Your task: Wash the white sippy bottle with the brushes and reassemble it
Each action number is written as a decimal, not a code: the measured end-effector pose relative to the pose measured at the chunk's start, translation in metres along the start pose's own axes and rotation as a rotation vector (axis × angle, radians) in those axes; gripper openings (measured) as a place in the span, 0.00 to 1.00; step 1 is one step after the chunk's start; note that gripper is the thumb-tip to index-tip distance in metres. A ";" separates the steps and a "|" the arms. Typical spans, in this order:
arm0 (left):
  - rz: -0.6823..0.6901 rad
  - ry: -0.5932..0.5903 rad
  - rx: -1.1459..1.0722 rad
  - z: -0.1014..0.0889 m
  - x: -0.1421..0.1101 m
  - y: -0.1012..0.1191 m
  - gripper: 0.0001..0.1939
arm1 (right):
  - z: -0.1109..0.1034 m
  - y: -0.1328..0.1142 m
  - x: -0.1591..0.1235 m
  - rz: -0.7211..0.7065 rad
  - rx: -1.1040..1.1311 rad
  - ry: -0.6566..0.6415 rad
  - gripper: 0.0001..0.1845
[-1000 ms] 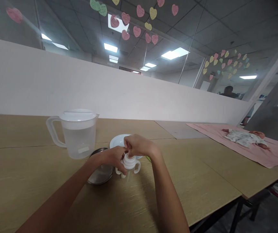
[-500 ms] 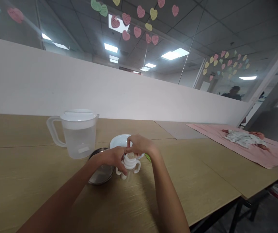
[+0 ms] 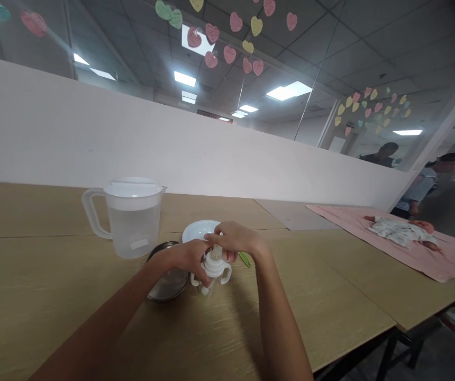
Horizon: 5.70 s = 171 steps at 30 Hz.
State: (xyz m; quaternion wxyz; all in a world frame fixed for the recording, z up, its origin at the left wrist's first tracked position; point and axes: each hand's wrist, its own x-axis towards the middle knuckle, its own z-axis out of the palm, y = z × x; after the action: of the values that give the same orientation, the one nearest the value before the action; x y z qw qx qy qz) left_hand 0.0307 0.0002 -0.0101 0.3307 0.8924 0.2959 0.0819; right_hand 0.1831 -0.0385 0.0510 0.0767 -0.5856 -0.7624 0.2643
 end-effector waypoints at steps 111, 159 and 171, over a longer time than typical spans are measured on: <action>0.010 0.197 0.207 -0.018 -0.037 0.056 0.26 | -0.022 0.027 -0.029 -0.106 0.126 0.121 0.24; -0.107 0.084 0.210 -0.033 -0.034 0.023 0.43 | -0.030 0.033 -0.031 0.021 0.213 0.144 0.24; 0.005 0.049 0.166 -0.012 -0.015 0.021 0.37 | -0.017 0.017 -0.021 -0.035 0.095 0.088 0.28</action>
State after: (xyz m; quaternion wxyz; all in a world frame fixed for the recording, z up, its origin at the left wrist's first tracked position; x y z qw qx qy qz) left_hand 0.0245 -0.0143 0.0134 0.2480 0.9152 0.3075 0.0795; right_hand 0.2107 -0.0494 0.0612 0.1424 -0.5789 -0.7550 0.2729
